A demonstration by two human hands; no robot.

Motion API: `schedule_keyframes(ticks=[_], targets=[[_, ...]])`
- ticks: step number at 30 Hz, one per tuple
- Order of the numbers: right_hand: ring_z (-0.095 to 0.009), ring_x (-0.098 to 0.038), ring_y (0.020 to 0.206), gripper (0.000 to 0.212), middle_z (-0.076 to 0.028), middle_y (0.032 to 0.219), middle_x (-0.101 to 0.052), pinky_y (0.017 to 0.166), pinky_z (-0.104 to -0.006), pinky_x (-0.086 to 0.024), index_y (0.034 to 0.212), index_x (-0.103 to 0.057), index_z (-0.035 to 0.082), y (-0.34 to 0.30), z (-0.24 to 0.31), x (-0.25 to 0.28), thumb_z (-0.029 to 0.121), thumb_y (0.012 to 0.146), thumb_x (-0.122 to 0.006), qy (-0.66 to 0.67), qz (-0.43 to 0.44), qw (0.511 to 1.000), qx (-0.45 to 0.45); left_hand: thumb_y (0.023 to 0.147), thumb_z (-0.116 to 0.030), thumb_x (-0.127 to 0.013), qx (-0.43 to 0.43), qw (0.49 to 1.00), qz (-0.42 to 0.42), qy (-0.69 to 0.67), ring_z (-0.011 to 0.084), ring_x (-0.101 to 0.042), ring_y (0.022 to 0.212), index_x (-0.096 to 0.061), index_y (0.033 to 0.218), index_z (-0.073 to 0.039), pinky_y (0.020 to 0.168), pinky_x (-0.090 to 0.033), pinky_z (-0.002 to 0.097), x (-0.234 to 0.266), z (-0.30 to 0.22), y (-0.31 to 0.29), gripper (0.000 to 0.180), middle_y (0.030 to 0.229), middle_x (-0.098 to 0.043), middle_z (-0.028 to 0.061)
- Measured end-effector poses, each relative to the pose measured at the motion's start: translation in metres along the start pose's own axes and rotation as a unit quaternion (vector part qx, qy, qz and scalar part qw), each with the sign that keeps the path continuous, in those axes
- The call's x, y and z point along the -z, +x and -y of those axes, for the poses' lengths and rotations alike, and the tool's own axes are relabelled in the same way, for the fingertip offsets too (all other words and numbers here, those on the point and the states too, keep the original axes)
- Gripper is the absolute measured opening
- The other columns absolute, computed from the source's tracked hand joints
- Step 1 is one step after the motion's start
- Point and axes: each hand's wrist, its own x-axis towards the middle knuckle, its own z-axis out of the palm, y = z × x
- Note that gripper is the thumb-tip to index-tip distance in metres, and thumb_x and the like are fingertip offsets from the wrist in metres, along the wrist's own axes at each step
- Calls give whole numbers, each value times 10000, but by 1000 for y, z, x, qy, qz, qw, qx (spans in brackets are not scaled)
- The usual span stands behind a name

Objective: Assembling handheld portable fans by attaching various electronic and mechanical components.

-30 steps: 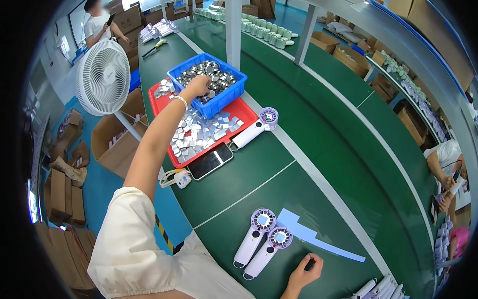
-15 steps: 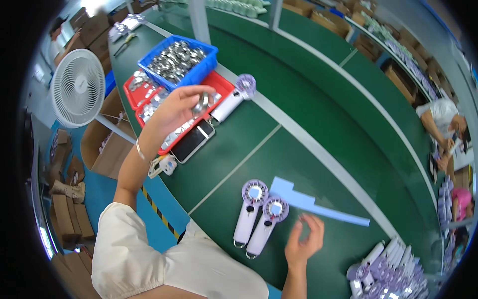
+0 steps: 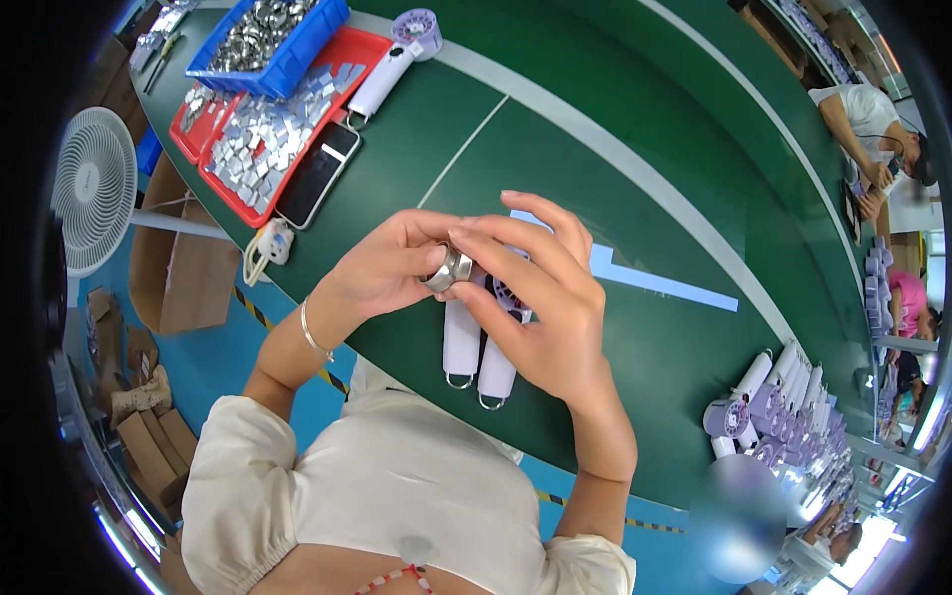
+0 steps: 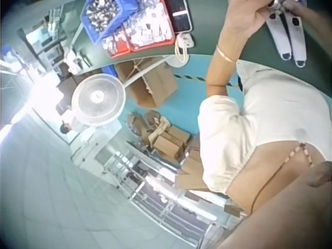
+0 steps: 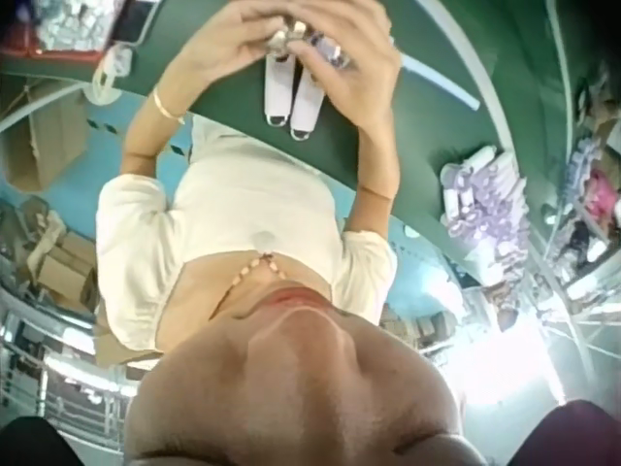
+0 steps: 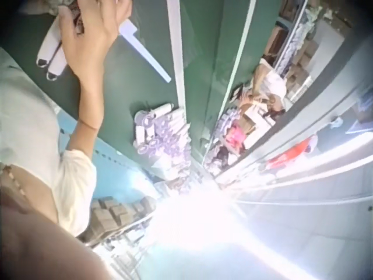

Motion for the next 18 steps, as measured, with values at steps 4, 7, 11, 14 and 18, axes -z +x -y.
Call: schedule_keyframes(ticks=[4, 7, 11, 14, 18], targets=[[-359, -580, 1157, 428, -105, 1122, -675, 947, -440, -484, 1099, -734, 42, -13, 2, -9, -10, 677, -789, 21, 18, 998, -48, 907, -259, -734, 15, 998, -53, 27, 143, -646, 980, -506, 1364, 67, 788, -531, 272, 7, 18, -5, 607, 1119, -660, 111], [-339, -584, 1144, 438, -93, 1123, -673, 959, -433, -463, 1095, -738, 54, -23, -3, -12, 12, 665, -813, 48, 18, 997, -55, 890, -267, -753, 33, 999, -28, -8, 154, -640, 1032, -503, 1365, 65, 815, -534, 282, 14, 28, -11, 632, 1210, -639, 140], [-326, -618, 1108, 473, -178, 1123, -655, 965, -422, -481, 1122, -661, -68, -34, -8, -9, -17, 671, -793, 154, -60, 982, -87, 932, -27, -635, 3, 998, -66, 2, 119, -627, 989, -615, 1250, 15, 829, -516, 272, -1, 28, -12, 322, 1164, -662, 79], [-276, -624, 1058, 398, -162, 1107, -649, 936, -401, -488, 1085, -651, -36, -44, -17, 8, -26, 705, -768, 133, -128, 969, -163, 845, -78, -758, 27, 984, -116, 130, 138, -634, 897, -667, 1121, 48, 786, -538, 279, -1, 29, -24, 317, 1026, -637, 93], [-257, -621, 993, 339, -80, 1067, -638, 922, -436, -464, 1010, -696, 53, -49, -21, 12, 29, 688, -800, -96, 32, 975, -200, 830, -2, -736, 6, 953, -71, 296, 136, -633, 793, -709, 983, 6, 726, -537, 289, -6, 56, -32, 156, 926, -627, 73]])
